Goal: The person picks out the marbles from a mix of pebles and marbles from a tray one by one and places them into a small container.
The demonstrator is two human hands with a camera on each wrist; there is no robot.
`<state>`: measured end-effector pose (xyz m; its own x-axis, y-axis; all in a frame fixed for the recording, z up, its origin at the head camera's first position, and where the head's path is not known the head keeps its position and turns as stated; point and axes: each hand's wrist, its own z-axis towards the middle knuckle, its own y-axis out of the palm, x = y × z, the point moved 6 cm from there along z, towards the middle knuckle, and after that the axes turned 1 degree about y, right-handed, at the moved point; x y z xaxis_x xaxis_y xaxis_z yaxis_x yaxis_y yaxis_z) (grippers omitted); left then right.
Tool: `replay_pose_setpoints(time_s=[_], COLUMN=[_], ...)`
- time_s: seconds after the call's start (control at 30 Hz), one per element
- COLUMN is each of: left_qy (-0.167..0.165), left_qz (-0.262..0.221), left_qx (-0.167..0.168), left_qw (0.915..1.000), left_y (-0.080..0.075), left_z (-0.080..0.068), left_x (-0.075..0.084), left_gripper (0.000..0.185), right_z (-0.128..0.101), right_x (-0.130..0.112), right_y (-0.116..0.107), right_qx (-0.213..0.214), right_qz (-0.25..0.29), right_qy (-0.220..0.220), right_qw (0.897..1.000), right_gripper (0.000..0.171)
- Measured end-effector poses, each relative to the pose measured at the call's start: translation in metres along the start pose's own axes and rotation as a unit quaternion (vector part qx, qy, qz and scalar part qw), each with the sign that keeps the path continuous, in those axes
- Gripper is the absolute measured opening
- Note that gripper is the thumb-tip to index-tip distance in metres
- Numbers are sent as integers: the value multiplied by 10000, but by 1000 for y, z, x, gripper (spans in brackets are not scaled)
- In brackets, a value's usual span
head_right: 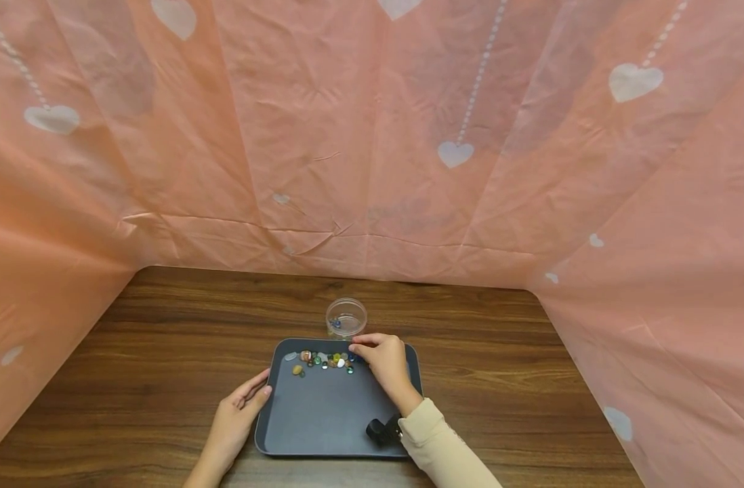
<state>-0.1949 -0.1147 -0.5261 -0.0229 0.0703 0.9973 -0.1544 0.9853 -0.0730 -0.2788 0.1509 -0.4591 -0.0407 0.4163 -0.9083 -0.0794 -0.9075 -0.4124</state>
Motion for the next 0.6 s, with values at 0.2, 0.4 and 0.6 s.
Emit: replay_pose_setpoints(time_s=[0.2,0.4,0.6], left_qy=[54,142,186], left_qz=[-18,-46,-127], left_qx=[-15,-14,-51], left_qw=[10000,9999,9997], left_y=[0,0,1], left_z=[-1,-1,-2], left_x=[2,4,5], left_gripper=[42,43,45], right_z=[-5,-7,-9], right_x=[7,12,13], right_y=[5,9,12], right_qx=[-71,-199,-395], right_qz=[-330,-733,-1226], right_qy=[-84,-123,-211], right_qw=[9994,9970,9914], right_gripper=[7,7,6])
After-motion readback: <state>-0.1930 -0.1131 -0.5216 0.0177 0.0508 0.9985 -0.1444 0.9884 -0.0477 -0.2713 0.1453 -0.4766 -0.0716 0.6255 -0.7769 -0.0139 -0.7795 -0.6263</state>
